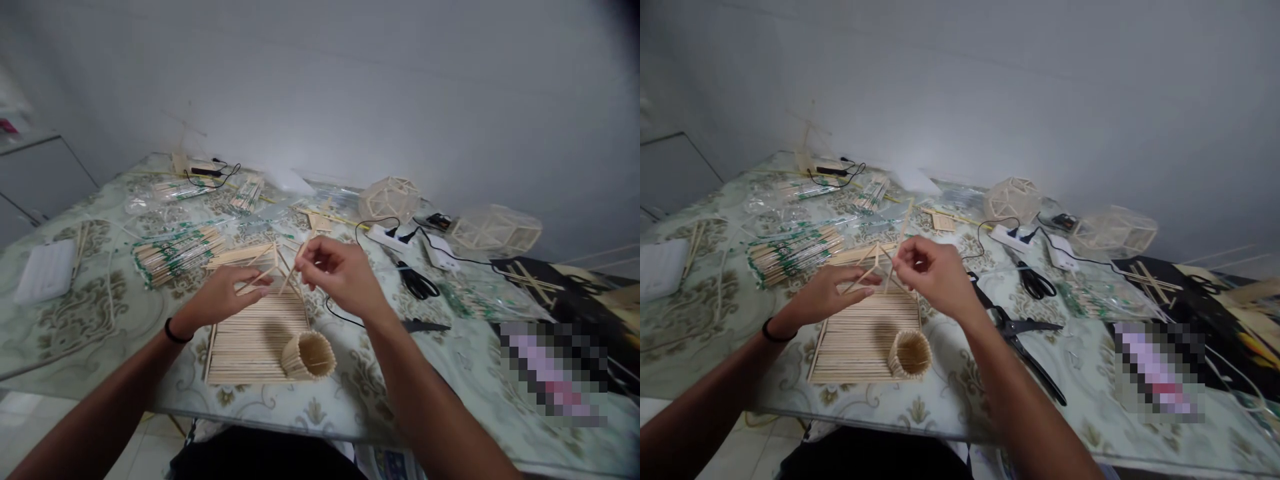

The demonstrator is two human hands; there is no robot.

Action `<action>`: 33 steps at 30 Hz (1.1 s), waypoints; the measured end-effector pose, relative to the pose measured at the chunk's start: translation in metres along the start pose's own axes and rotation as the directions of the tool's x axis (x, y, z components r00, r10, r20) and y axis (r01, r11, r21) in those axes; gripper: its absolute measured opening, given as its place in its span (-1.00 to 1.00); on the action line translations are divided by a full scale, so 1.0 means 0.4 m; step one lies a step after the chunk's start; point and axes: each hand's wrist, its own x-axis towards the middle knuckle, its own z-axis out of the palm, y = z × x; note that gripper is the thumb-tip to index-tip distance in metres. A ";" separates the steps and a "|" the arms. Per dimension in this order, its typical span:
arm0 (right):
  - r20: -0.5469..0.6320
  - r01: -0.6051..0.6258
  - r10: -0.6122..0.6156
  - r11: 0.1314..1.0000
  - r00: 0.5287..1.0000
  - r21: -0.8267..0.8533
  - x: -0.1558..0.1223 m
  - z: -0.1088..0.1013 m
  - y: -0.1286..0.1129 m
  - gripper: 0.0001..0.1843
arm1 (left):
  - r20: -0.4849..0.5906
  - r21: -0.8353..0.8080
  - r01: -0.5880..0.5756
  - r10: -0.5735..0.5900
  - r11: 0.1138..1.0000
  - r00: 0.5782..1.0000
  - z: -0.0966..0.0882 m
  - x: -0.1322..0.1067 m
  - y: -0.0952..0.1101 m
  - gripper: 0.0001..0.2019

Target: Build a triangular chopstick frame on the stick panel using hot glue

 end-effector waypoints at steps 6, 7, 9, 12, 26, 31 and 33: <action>0.121 0.064 -0.048 0.989 0.992 -0.137 -0.029 0.052 0.029 -0.94 | 0.087 -0.132 0.072 -0.061 0.989 0.994 0.017 0.005 -0.012 -0.81; 0.134 0.077 -0.058 0.986 0.989 -0.147 -0.032 0.057 0.030 -0.94 | 0.087 -0.146 0.087 -0.075 0.985 0.993 0.020 0.005 -0.013 -0.80; 0.145 0.102 -0.079 0.981 0.986 -0.164 -0.036 0.064 0.029 -0.93 | 0.095 -0.158 0.111 -0.097 0.981 0.991 0.026 0.006 -0.016 -0.79; 0.139 0.131 -0.106 0.973 0.985 -0.188 -0.039 0.070 0.029 -0.91 | 0.123 -0.163 0.118 -0.099 0.979 0.987 0.028 0.008 -0.022 -0.79; 0.126 0.332 -0.309 0.907 0.943 -0.260 0.007 0.042 0.020 -0.91 | 0.257 -0.127 0.145 -0.109 0.981 0.960 0.035 0.016 -0.057 -0.81; 0.121 0.355 -0.334 0.884 0.935 -0.302 0.022 0.041 0.018 -0.90 | 0.256 -0.124 0.156 -0.120 0.980 0.959 0.041 0.015 -0.069 -0.84; 0.121 0.359 -0.338 0.884 0.933 -0.300 0.023 0.041 0.018 -0.90 | 0.261 -0.127 0.163 -0.125 0.979 0.957 0.043 0.015 -0.071 -0.82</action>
